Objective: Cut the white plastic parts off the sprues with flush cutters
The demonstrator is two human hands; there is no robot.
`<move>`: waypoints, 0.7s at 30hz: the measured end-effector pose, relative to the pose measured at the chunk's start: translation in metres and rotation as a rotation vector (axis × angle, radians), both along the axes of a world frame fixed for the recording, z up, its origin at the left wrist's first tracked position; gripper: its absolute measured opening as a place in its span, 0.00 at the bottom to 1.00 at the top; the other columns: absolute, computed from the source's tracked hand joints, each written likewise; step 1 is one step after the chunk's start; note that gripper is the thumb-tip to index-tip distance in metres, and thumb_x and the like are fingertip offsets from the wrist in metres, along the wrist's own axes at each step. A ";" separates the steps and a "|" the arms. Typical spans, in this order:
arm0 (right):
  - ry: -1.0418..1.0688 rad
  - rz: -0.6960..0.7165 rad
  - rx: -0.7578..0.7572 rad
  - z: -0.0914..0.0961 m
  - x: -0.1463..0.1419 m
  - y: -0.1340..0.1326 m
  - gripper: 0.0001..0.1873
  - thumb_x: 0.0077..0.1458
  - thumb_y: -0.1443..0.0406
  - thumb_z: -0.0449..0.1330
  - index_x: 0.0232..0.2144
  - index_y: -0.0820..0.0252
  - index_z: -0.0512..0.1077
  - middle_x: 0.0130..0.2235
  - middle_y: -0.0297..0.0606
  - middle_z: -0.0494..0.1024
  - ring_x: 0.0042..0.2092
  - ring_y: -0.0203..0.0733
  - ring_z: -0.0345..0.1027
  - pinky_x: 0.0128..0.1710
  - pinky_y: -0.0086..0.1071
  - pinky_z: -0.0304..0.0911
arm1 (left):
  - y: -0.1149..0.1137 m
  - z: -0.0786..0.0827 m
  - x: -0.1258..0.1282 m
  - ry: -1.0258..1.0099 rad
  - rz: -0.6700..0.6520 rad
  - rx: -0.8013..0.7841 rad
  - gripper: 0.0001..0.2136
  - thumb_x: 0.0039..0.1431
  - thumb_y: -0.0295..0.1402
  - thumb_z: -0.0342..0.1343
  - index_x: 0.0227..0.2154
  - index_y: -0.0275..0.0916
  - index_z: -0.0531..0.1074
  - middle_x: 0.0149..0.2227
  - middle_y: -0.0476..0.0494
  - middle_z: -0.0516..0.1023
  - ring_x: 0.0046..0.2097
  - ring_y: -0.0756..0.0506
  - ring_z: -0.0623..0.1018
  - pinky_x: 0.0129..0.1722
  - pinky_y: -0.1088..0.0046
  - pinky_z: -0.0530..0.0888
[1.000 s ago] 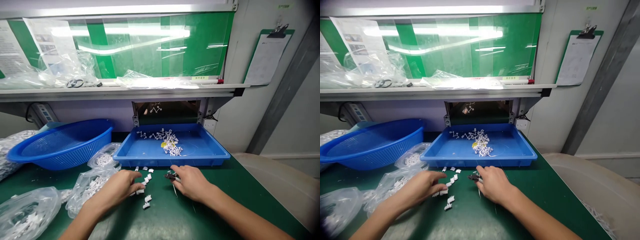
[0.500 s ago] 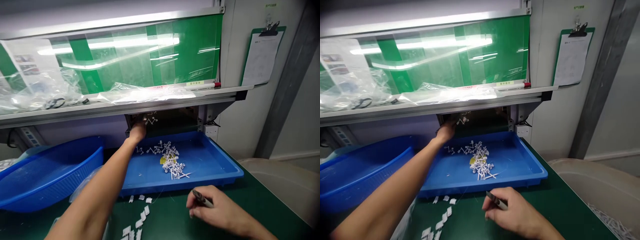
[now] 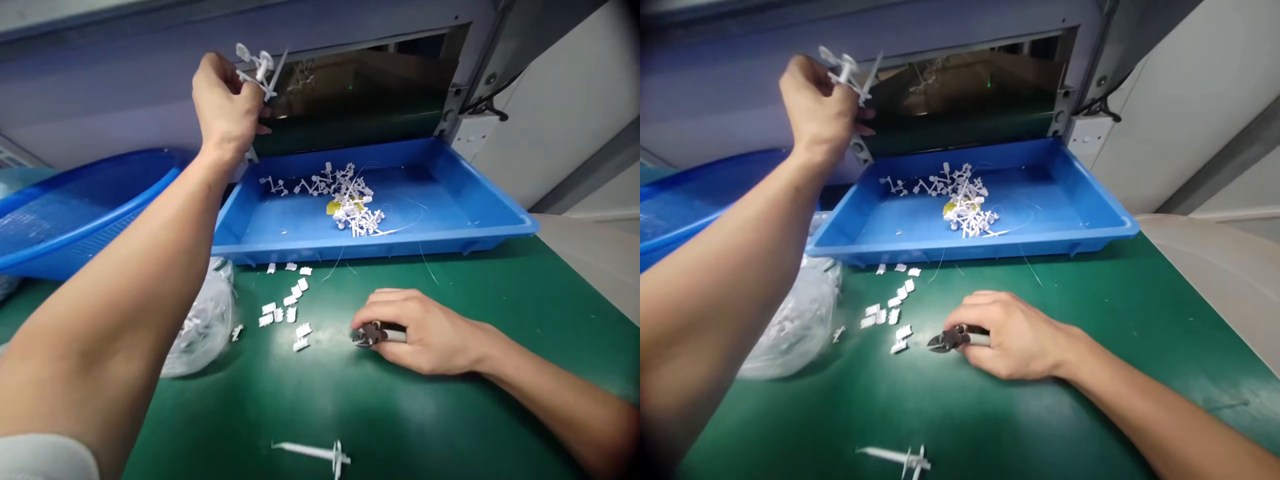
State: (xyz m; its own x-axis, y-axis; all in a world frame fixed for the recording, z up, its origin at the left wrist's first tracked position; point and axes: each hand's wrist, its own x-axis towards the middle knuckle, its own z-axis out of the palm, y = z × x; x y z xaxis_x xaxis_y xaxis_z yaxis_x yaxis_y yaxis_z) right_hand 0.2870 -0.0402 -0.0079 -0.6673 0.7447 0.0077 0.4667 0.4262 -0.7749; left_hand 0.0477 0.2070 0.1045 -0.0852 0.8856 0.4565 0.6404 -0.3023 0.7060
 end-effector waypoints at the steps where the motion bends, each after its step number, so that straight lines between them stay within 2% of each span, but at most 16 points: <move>1: -0.024 0.036 -0.006 0.006 -0.002 -0.007 0.16 0.53 0.69 0.56 0.43 0.49 0.75 0.34 0.30 0.76 0.36 0.38 0.68 0.38 0.30 0.60 | -0.020 -0.004 -0.007 -0.068 -0.084 0.046 0.14 0.64 0.30 0.47 0.51 0.33 0.61 0.42 0.49 0.78 0.42 0.44 0.80 0.34 0.73 0.73; 3: -0.069 0.142 -0.024 0.018 -0.011 -0.028 0.18 0.52 0.65 0.59 0.47 0.46 0.73 0.34 0.29 0.76 0.35 0.38 0.68 0.35 0.30 0.59 | -0.063 -0.009 -0.018 -0.190 -0.211 0.069 0.09 0.62 0.27 0.48 0.43 0.30 0.64 0.31 0.49 0.77 0.32 0.46 0.80 0.29 0.74 0.73; 5: -0.097 0.243 0.006 0.024 -0.027 -0.054 0.20 0.51 0.62 0.62 0.48 0.44 0.72 0.31 0.28 0.76 0.32 0.39 0.67 0.33 0.30 0.58 | -0.104 -0.011 -0.028 -0.330 -0.277 -0.052 0.05 0.60 0.27 0.53 0.38 0.31 0.66 0.28 0.50 0.76 0.28 0.49 0.77 0.26 0.76 0.72; 7: -0.136 0.283 0.123 0.019 -0.048 -0.079 0.15 0.50 0.63 0.63 0.43 0.46 0.75 0.29 0.29 0.75 0.31 0.39 0.66 0.34 0.31 0.59 | -0.138 -0.010 -0.040 -0.474 -0.370 -0.178 0.05 0.58 0.27 0.58 0.36 0.32 0.69 0.31 0.48 0.76 0.29 0.53 0.75 0.27 0.80 0.73; 9: -0.188 0.258 0.232 0.010 -0.062 -0.095 0.08 0.50 0.65 0.62 0.36 0.50 0.75 0.29 0.31 0.74 0.32 0.39 0.66 0.38 0.33 0.60 | -0.164 -0.009 -0.053 -0.599 -0.421 -0.310 0.04 0.57 0.26 0.60 0.35 0.32 0.72 0.33 0.46 0.76 0.30 0.55 0.73 0.29 0.83 0.73; 11: -0.205 0.176 0.237 0.004 -0.053 -0.102 0.08 0.48 0.68 0.61 0.33 0.52 0.74 0.30 0.31 0.75 0.33 0.38 0.66 0.39 0.32 0.61 | -0.187 -0.009 -0.065 -0.653 -0.400 -0.377 0.06 0.58 0.30 0.61 0.35 0.32 0.73 0.37 0.43 0.76 0.33 0.52 0.75 0.27 0.82 0.74; 12: -0.204 0.098 0.207 0.004 -0.038 -0.103 0.09 0.47 0.70 0.59 0.33 0.51 0.74 0.31 0.31 0.75 0.34 0.38 0.67 0.39 0.32 0.61 | -0.197 -0.010 -0.071 -0.656 -0.392 -0.400 0.08 0.58 0.33 0.61 0.35 0.33 0.72 0.41 0.41 0.76 0.35 0.49 0.77 0.26 0.81 0.75; 14: -0.220 -0.149 0.155 0.012 0.014 -0.104 0.12 0.49 0.70 0.57 0.35 0.50 0.74 0.35 0.32 0.77 0.37 0.39 0.69 0.39 0.32 0.62 | -0.216 -0.014 -0.077 -0.631 -0.412 -0.463 0.13 0.58 0.40 0.60 0.38 0.36 0.70 0.41 0.41 0.76 0.35 0.46 0.78 0.23 0.78 0.75; 16: -0.321 -0.565 0.197 0.028 0.079 -0.104 0.11 0.56 0.61 0.56 0.41 0.48 0.74 0.41 0.38 0.78 0.40 0.43 0.71 0.39 0.37 0.63 | -0.233 -0.023 -0.075 -0.568 -0.439 -0.568 0.15 0.58 0.45 0.59 0.38 0.37 0.68 0.32 0.46 0.75 0.26 0.50 0.75 0.18 0.81 0.70; 17: -0.420 -0.778 0.218 0.038 0.109 -0.104 0.18 0.57 0.57 0.56 0.49 0.48 0.71 0.39 0.42 0.78 0.37 0.45 0.72 0.36 0.40 0.62 | -0.239 -0.029 -0.070 -0.529 -0.445 -0.613 0.15 0.59 0.45 0.58 0.38 0.37 0.68 0.27 0.50 0.72 0.21 0.53 0.70 0.15 0.83 0.65; 18: -0.551 -0.920 0.211 0.048 0.131 -0.103 0.27 0.57 0.55 0.55 0.58 0.49 0.63 0.35 0.45 0.78 0.32 0.46 0.72 0.32 0.42 0.59 | -0.245 -0.036 -0.062 -0.500 -0.456 -0.641 0.16 0.59 0.46 0.57 0.38 0.37 0.69 0.23 0.53 0.68 0.18 0.55 0.64 0.13 0.85 0.60; 20: -0.642 -1.085 0.198 0.066 0.148 -0.102 0.34 0.58 0.53 0.53 0.64 0.52 0.54 0.32 0.48 0.78 0.28 0.47 0.71 0.30 0.43 0.57 | -0.252 -0.053 -0.040 -0.500 -0.490 -0.656 0.17 0.60 0.47 0.55 0.37 0.36 0.69 0.21 0.55 0.63 0.18 0.57 0.59 0.14 0.86 0.53; 21: -0.608 -1.103 0.181 0.072 0.140 -0.100 0.34 0.58 0.52 0.53 0.65 0.51 0.52 0.35 0.49 0.79 0.27 0.46 0.71 0.30 0.43 0.57 | -0.256 -0.061 -0.027 -0.530 -0.514 -0.660 0.17 0.60 0.48 0.54 0.36 0.36 0.69 0.21 0.56 0.60 0.18 0.57 0.57 0.14 0.86 0.52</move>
